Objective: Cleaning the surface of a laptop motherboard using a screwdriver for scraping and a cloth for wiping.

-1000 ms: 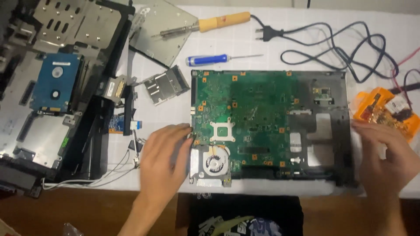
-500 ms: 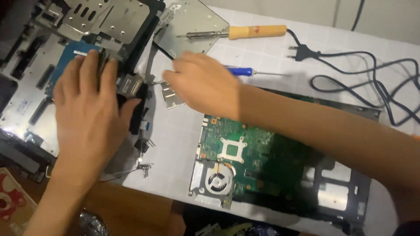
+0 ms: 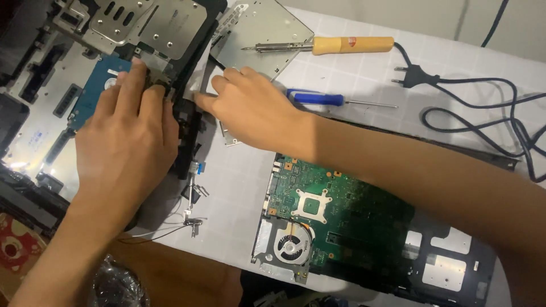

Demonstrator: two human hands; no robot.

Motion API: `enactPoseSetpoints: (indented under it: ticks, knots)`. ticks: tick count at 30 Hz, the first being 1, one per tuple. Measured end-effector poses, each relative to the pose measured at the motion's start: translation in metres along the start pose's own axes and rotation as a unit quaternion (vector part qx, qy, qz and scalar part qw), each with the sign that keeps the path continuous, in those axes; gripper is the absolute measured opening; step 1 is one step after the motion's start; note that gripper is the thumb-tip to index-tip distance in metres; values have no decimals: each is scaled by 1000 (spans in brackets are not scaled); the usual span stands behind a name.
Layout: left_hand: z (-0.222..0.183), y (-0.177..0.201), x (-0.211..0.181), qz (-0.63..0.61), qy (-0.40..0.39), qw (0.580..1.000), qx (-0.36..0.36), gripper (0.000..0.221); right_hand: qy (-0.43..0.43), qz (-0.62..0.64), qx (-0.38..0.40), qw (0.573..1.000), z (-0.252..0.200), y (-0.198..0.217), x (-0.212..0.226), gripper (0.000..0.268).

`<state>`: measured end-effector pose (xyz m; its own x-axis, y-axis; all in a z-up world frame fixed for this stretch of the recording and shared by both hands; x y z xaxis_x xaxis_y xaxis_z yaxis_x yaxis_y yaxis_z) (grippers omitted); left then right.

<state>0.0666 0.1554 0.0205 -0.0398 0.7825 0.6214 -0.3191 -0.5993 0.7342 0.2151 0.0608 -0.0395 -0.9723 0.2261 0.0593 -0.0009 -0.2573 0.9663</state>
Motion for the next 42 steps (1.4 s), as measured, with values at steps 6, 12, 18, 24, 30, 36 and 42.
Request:
enactPoseSetpoints:
  ticks: [6, 12, 18, 24, 30, 36, 42]
  knots:
    - [-1, -2, -1, -39, 22, 999, -3, 14, 56, -20, -18, 998, 7, -5, 12, 37]
    - [-1, -2, -1, -38, 20, 998, -37, 11, 195, -99, -173, 960, 26, -19, 26, 21]
    - [-3, -4, -1, -55, 26, 997, -49, 15, 219, -44, -230, 947, 4, 21, 4, 13]
    - [-6, -5, -1, -111, 30, 993, -11, 32, 202, 266, -203, 920, -46, 82, -11, 20]
    - [-13, 12, -7, -196, 15, 980, -36, 70, -66, 491, -209, 843, -104, 135, -33, 16]
    - [2, 86, -58, -669, 155, 727, 13, 76, -335, 738, -186, 556, -177, 129, -58, 19]
    - [28, 95, -106, -901, 210, 343, -162, 50, -406, 749, -119, 510, -211, 134, -42, 16]
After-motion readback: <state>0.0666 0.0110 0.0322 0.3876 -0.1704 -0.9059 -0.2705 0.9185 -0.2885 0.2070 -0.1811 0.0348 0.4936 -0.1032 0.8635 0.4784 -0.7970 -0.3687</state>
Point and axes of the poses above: each hand's wrist, its own z-axis towards the middle knuckle, its own y-axis out of the back of the hand, x = y × z, the point moved 3 cm from there along z, towards the middle knuckle, and after that the axes turned 13 degrees about -y, right-handed, at the moved point
